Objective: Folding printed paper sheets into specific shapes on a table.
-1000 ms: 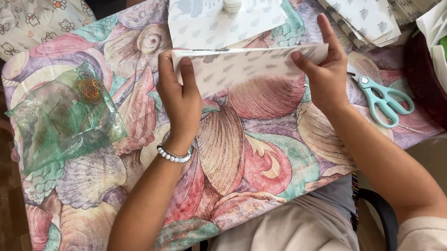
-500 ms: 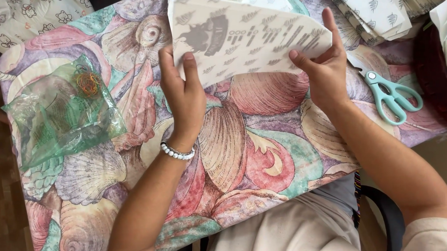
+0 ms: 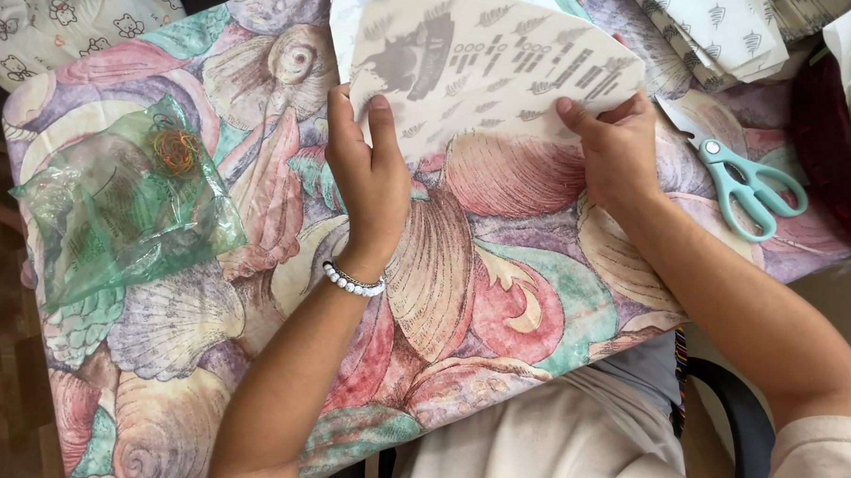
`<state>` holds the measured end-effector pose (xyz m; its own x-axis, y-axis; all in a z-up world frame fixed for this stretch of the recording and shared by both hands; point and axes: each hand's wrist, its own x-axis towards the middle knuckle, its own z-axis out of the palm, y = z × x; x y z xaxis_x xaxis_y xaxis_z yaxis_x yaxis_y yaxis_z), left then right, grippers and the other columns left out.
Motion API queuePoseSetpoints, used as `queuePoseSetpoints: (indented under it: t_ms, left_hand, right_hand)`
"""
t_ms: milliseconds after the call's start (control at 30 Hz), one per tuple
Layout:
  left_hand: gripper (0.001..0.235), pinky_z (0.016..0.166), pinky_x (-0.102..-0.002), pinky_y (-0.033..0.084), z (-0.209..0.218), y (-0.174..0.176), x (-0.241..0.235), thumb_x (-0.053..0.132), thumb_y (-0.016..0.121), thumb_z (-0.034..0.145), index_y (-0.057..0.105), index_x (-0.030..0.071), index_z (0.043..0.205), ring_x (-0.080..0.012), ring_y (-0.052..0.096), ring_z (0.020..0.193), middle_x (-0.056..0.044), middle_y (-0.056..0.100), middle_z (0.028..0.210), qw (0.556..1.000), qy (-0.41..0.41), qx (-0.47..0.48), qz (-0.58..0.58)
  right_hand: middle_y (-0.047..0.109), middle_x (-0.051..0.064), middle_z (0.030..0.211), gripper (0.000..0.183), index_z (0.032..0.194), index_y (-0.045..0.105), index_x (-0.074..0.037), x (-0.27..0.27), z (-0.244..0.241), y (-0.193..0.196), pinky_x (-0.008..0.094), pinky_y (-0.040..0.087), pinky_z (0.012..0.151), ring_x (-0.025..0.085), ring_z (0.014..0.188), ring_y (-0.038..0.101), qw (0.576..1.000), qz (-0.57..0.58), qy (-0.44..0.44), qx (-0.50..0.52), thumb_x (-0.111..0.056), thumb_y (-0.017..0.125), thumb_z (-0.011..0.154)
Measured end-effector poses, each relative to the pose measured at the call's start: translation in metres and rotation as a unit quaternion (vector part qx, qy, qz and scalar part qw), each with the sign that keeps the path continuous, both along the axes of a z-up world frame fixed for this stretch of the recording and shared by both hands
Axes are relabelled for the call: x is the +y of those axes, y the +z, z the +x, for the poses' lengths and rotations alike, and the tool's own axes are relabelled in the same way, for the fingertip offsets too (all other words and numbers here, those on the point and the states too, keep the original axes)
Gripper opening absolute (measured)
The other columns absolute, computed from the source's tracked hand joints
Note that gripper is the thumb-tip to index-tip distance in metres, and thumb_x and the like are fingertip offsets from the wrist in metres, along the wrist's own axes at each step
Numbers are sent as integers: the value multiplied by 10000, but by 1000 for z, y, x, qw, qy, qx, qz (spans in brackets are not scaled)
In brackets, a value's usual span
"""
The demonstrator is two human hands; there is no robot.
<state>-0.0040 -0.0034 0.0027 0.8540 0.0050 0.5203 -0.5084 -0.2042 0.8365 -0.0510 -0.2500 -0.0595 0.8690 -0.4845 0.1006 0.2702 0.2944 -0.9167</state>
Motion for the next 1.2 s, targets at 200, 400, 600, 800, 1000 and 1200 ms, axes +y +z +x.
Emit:
queuePoseSetpoints:
  t_ms: [200,400,600,800,1000,1200]
  left_hand:
    - [179,853,-357,511,8,-8,1,225,439,1073,516,64,1080,-224,642,946,-92,651,1024,1000,9,-21,-7]
    - [178,670,-297,434,8,-2,5,237,413,1087,455,99,982,-125,501,713,-3,484,774,1000,12,-13,7]
    - [203,781,-340,524,5,-3,3,243,422,1084,516,63,1088,-218,667,902,-86,666,989,1000,7,-20,7]
    - [166,731,-304,558,4,-3,4,219,440,1076,515,79,1122,-214,733,885,-69,689,983,1000,-13,8,-12]
    - [212,757,-304,582,6,-7,4,241,439,1085,543,76,1171,-203,725,909,-77,711,1051,1000,-11,-4,-17]
    - [199,756,-311,553,6,-3,4,245,437,1082,541,86,1143,-184,708,869,-59,702,1033,1000,-8,0,-12]
  right_hand:
    - [687,103,1269,493,1254,504,-73,-3,-3,8,375,656,1036,237,1206,686,997,-81,1,13,17,793,865]
    - [612,243,1358,812,1660,269,-175,-29,0,6,407,570,1193,340,1283,614,894,-408,-128,-131,-78,870,1123]
    - [668,241,1169,207,1213,723,116,3,8,82,420,557,907,356,1084,658,817,-517,-126,-221,113,830,1036]
    - [716,209,1038,112,1134,774,107,23,28,91,354,572,778,316,926,697,811,-532,-74,-234,115,825,1034]
    - [669,171,992,96,1106,796,91,24,35,90,341,512,734,276,883,637,804,-545,-79,-224,123,858,1040]
    - [672,165,979,48,1069,787,100,25,32,99,332,523,740,254,833,622,807,-548,-49,-213,129,824,1061]
